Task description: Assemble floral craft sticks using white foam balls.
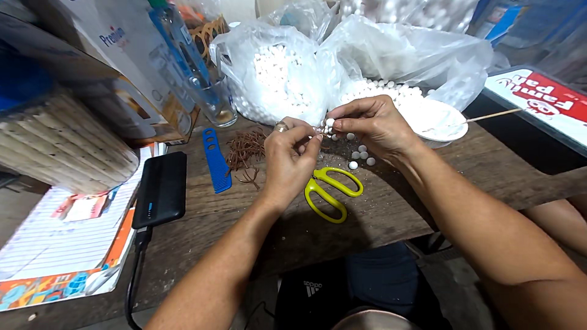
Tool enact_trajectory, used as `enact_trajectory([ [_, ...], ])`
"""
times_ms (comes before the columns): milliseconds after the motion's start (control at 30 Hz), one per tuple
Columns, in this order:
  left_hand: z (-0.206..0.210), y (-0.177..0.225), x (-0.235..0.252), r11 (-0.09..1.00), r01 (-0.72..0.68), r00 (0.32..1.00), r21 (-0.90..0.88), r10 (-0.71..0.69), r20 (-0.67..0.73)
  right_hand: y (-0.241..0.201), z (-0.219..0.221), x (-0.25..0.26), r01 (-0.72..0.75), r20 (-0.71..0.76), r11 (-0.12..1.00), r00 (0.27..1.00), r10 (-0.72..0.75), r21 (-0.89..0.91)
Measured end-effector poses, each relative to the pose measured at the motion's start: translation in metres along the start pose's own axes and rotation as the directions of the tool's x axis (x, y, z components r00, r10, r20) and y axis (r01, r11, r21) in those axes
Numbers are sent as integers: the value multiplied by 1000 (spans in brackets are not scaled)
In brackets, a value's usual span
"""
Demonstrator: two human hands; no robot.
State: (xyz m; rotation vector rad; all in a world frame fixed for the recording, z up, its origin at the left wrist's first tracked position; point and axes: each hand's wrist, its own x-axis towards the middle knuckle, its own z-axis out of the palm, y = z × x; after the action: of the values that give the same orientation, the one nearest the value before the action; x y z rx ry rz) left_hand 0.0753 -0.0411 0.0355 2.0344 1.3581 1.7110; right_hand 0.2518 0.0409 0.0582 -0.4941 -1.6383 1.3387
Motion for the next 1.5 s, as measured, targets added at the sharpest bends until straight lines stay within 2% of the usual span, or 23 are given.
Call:
enact_trajectory([
  [967, 1, -2, -2, 1000, 24, 1000, -14, -24, 14, 1, 0, 0, 34, 35, 997, 999, -32, -63],
  [1200, -3, -1, 2, 991, 111, 992, -78, -105, 74, -1, 1, -2, 104, 51, 984, 994, -98, -148],
  [1367, -3, 2, 0, 993, 99, 994, -65, -95, 60, -2, -3, -2, 175, 123, 959, 981, -150, -222],
  [1500, -6, 8, -2, 997, 73, 993, 14, -74, 89, 0, -3, -1, 246, 178, 938, 962, -207, -242],
])
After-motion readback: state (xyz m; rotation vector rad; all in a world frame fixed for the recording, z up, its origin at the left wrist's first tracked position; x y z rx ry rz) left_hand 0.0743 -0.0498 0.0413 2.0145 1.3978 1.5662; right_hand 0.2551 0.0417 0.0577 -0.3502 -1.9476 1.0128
